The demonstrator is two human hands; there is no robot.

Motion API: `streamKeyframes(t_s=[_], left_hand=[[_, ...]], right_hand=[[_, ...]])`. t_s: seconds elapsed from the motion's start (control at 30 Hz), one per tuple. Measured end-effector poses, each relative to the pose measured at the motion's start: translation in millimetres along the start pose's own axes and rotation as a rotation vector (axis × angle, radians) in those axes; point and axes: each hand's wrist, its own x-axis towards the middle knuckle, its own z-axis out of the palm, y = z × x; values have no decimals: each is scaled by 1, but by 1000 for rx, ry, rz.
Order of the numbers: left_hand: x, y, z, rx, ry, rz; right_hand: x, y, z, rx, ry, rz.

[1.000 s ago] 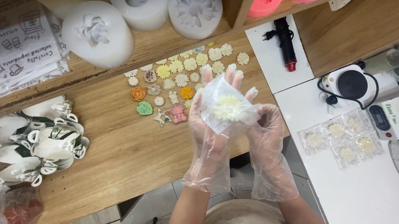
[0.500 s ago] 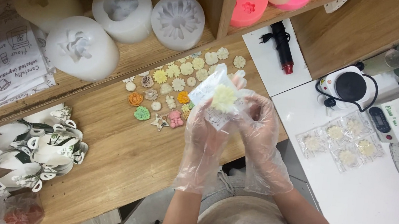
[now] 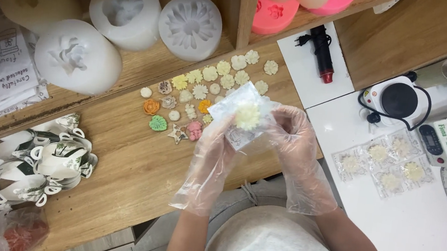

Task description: The person is packaging small decorative wax flower items into small plastic bags.

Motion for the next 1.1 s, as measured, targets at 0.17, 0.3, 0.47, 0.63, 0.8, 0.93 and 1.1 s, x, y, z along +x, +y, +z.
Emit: streamKeyframes(t_s=[0.17,0.3,0.47,0.63,0.8,0.93,1.1], left_hand=[[-26,26,39,56,-93,14],[-23,29,34,37,-118,19],[7,18,-19,14,6,-108],[-19,30,-1,-69,-87,-306],[-61,45,28,-24,-191,-178],[-62,36,16,10,-303,-135],[-48,29,4,270,-7,-92]], right_hand=[[12,31,-13,36,-25,-17],[16,8,-13,-43,-89,-60],[35,-60,-32,-568,-514,-418],[48,-90,-31,-896,-685,-905],[57,-96,-17,-633,-893,-978],[61,-73,-24,-509,-951,-991],[49,-63,-32,-521,-759,-406]])
